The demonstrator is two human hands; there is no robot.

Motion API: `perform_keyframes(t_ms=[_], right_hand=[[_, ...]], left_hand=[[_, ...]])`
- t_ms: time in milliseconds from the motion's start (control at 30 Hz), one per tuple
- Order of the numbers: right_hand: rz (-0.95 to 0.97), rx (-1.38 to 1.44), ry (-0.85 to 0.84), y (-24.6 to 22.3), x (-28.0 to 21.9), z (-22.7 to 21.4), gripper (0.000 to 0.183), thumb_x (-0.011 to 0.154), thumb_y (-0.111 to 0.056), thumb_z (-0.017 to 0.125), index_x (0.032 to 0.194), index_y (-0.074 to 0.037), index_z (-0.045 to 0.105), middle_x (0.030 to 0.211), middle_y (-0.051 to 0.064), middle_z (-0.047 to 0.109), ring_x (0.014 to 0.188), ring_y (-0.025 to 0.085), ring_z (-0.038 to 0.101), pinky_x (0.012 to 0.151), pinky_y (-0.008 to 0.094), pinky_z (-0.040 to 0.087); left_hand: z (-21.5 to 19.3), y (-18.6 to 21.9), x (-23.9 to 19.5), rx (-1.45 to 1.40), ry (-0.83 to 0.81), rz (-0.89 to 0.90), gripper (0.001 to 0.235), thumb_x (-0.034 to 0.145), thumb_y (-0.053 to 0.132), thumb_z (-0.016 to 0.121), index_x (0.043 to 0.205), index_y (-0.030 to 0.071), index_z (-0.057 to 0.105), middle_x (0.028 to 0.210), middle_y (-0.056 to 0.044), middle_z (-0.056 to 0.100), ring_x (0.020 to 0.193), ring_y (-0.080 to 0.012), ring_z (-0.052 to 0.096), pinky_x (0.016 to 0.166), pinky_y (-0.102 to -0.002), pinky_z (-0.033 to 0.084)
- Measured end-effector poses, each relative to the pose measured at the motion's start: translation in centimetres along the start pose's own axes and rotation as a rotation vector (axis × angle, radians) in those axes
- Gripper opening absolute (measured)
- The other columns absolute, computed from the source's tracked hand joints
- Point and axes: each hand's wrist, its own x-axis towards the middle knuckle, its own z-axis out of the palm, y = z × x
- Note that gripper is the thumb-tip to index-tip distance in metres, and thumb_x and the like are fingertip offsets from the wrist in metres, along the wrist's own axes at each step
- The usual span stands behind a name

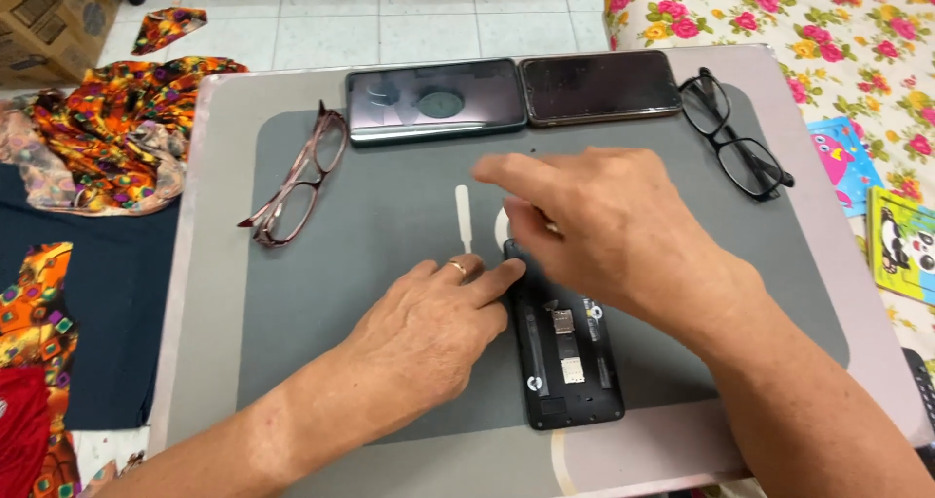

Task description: The person uses a small screwdriver to remove screws from the back of a black smartphone. They carefully unscrew fasteners from the device's rear casing and place the screws on the gray mat.

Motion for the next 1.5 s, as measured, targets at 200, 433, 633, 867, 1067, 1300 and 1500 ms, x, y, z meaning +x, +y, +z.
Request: perform_keyframes(t_ms=[200, 433, 633, 867, 1067, 1300, 1500], right_hand=[[-0.056, 0.110, -0.030, -0.2, 0.3, -0.4, 0.034, 0.100, -0.014, 0.074, 0.134, -0.013, 0.067, 0.100, 0.004, 0.081, 0.076, 0.030, 0.073, 0.060, 0.046, 0.051], [-0.080, 0.303, -0.166, -0.9, 0.7, -1.7, 0.059, 0.084, 0.008, 0.055, 0.138, -0.013, 0.065, 0.099, 0.003, 0.071, 0.070, 0.026, 0.063, 0.058, 0.042, 0.048], [-0.074, 0.153, -0.007, 0.2, -0.1, 0.1, 0.035, 0.098, 0.000, 0.065, 0.129, -0.015, 0.071, 0.067, 0.002, 0.060, 0.052, 0.026, 0.051, 0.049, 0.041, 0.039], [-0.095, 0.355, -0.213, -0.9, 0.2, -1.7, 0.064, 0.087, 0.008, 0.055, 0.147, -0.012, 0.059, 0.122, 0.005, 0.078, 0.080, 0.025, 0.072, 0.067, 0.039, 0.056], [-0.098, 0.172, -0.024, 0.0, -0.4, -0.2, 0.036, 0.100, 0.000, 0.065, 0.134, -0.014, 0.070, 0.073, 0.002, 0.067, 0.054, 0.027, 0.052, 0.050, 0.042, 0.042], [-0.149, 0.157, -0.065, 0.1, -0.1, -1.1, 0.050, 0.092, 0.001, 0.067, 0.140, -0.011, 0.071, 0.105, 0.005, 0.082, 0.069, 0.027, 0.071, 0.060, 0.043, 0.053], [-0.138, -0.166, 0.007, 1.5, -1.1, 0.2, 0.023, 0.118, -0.030, 0.092, 0.133, -0.020, 0.079, 0.071, 0.000, 0.064, 0.068, 0.025, 0.067, 0.064, 0.042, 0.050]], left_hand=[[0.7, -0.2, 0.1, 0.024, -0.015, 0.001, 0.021, 0.070, -0.006, 0.067, 0.084, 0.007, 0.074, 0.157, -0.013, 0.057, 0.120, -0.0429, 0.058, 0.069, -0.052, 0.050], [0.8, -0.3, 0.3, 0.038, 0.022, 0.013, 0.019, 0.067, -0.006, 0.069, 0.078, 0.009, 0.073, 0.155, -0.009, 0.058, 0.110, -0.0410, 0.062, 0.060, -0.049, 0.050], [1.5, -0.4, -0.1, 0.090, 0.050, 0.023, 0.026, 0.067, -0.002, 0.071, 0.091, 0.009, 0.076, 0.158, -0.013, 0.060, 0.122, -0.0412, 0.062, 0.071, -0.047, 0.053], [0.7, -0.3, 0.1, 0.051, 0.073, 0.032, 0.021, 0.063, -0.007, 0.068, 0.077, 0.009, 0.070, 0.143, -0.010, 0.064, 0.101, -0.0376, 0.063, 0.060, -0.048, 0.049], [1.2, -0.4, -0.1, 0.039, 0.036, 0.015, 0.022, 0.072, -0.007, 0.063, 0.086, 0.007, 0.074, 0.157, -0.013, 0.059, 0.124, -0.0456, 0.063, 0.068, -0.051, 0.053], [-0.1, 0.0, -0.1, 0.026, 0.048, 0.021, 0.016, 0.075, -0.004, 0.061, 0.082, 0.007, 0.071, 0.155, -0.014, 0.061, 0.111, -0.0420, 0.062, 0.064, -0.053, 0.051], [0.3, 0.1, -0.4, 0.123, 0.143, 0.051, 0.016, 0.079, -0.002, 0.062, 0.086, 0.008, 0.073, 0.153, -0.014, 0.064, 0.111, -0.0368, 0.064, 0.063, -0.048, 0.052]])
